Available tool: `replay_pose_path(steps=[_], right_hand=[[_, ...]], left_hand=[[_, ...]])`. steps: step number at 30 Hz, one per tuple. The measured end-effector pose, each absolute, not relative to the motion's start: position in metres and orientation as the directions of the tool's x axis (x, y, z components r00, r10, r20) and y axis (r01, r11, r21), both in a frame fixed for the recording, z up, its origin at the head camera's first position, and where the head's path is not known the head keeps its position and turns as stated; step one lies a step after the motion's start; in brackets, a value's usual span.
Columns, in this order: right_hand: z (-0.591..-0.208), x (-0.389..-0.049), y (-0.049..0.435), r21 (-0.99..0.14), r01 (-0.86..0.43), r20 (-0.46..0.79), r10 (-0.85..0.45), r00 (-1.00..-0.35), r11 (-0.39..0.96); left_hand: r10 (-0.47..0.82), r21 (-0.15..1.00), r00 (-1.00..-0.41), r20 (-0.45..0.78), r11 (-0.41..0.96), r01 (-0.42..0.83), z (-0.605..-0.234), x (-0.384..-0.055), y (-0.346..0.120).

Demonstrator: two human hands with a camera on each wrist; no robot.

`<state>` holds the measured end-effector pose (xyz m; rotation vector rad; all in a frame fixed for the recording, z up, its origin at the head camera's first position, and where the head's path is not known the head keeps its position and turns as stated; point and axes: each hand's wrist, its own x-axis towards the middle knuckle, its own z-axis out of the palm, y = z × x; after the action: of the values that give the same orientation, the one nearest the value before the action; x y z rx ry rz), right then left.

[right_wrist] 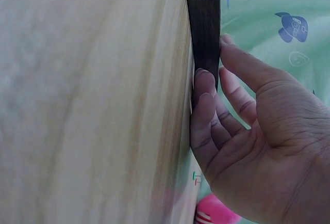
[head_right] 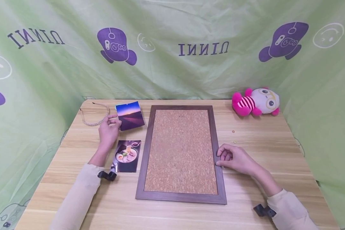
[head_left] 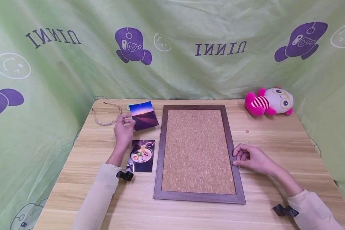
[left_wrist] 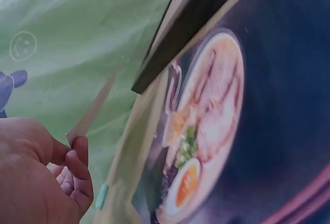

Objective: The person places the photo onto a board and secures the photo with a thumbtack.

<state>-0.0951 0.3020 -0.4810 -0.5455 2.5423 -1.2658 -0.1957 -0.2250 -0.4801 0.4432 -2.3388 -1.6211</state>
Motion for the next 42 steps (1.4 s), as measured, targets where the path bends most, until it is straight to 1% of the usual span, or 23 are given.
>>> replay_pose_path(steps=[5,10,18,23,33,38,42], right_hand=[[-0.481,-0.095,0.302,-0.807,-0.225,-0.045,-0.437,-0.898,0.546],[-0.481,-0.095,0.303,-0.808,-0.23,-0.04,-0.44,-0.897,0.542],[-0.482,-0.095,0.303,-0.809,-0.238,-0.03,-0.442,-0.896,0.537],[-0.482,-0.095,0.303,-0.81,-0.24,-0.027,-0.443,-0.896,0.535],[-0.482,-0.094,0.303,-0.808,-0.228,-0.041,-0.439,-0.898,0.543],[-0.483,-0.094,0.304,-0.808,-0.237,-0.029,-0.438,-0.898,0.54],[-0.484,-0.094,0.303,-0.811,-0.234,-0.032,-0.44,-0.898,0.536]], left_hand=[[-0.357,0.967,-0.934,0.027,0.247,-0.067,-0.471,-0.193,-0.217],[-0.304,0.974,-0.952,0.027,0.224,-0.044,-0.462,-0.188,-0.202],[-0.201,0.971,-0.979,0.044,0.237,-0.005,-0.45,-0.181,-0.176],[-0.129,0.968,-0.99,0.051,0.249,0.017,-0.45,-0.174,-0.16],[0.009,0.954,-1.0,0.03,0.298,0.031,-0.462,-0.163,-0.13],[0.117,0.935,-0.993,0.018,0.349,0.058,-0.471,-0.16,-0.112],[0.167,0.931,-0.986,0.009,0.357,0.069,-0.475,-0.157,-0.102]])
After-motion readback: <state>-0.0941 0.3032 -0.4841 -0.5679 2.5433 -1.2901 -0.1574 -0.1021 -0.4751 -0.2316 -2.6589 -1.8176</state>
